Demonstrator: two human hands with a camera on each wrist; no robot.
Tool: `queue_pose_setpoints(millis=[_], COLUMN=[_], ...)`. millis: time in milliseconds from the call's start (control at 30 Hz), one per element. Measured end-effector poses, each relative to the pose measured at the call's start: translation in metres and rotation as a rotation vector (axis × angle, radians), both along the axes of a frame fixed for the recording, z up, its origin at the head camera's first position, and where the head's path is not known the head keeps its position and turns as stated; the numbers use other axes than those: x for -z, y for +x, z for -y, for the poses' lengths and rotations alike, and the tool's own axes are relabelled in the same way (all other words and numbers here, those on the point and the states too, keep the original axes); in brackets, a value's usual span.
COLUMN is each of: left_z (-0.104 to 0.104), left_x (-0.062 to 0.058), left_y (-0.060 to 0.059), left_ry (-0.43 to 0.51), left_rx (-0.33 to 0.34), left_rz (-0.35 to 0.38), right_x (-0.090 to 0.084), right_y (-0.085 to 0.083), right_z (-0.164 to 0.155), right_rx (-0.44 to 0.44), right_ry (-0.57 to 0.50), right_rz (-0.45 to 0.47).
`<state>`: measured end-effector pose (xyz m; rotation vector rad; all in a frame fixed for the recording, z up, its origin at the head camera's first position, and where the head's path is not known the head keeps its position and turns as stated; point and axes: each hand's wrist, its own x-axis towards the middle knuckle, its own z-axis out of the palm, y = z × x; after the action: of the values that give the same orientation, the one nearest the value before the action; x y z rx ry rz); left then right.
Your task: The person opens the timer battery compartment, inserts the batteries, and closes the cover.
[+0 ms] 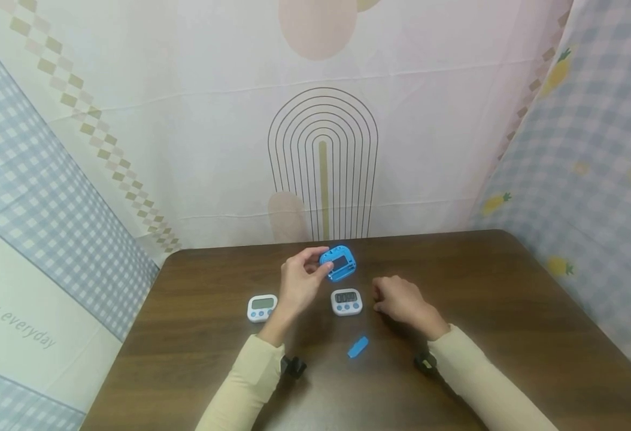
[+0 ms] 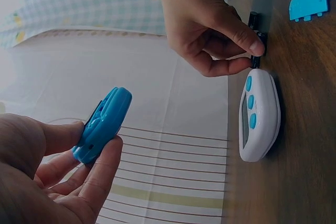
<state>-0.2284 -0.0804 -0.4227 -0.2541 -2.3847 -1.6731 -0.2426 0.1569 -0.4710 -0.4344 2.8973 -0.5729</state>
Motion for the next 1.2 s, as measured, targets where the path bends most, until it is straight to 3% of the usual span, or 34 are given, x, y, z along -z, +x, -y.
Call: queue_pose_setpoints(millis=[567,1200], left_z=[0.0,-0.0004], left_x=[-0.0002,-0.0017], left_y=[0.0004,0.0007], left_ry=[0.001,-0.001], left_rx=[-0.004,0.0], left_rz=[0.013,0.01], right_x=[0.0027,0.0006], right_y=[0.0005,0.0001], right_z=[0.0007,0.0025], right_rx=[0.012,0.012], right_ry=[-0.009,-0.011], right_rz=[-0.003,-0.118])
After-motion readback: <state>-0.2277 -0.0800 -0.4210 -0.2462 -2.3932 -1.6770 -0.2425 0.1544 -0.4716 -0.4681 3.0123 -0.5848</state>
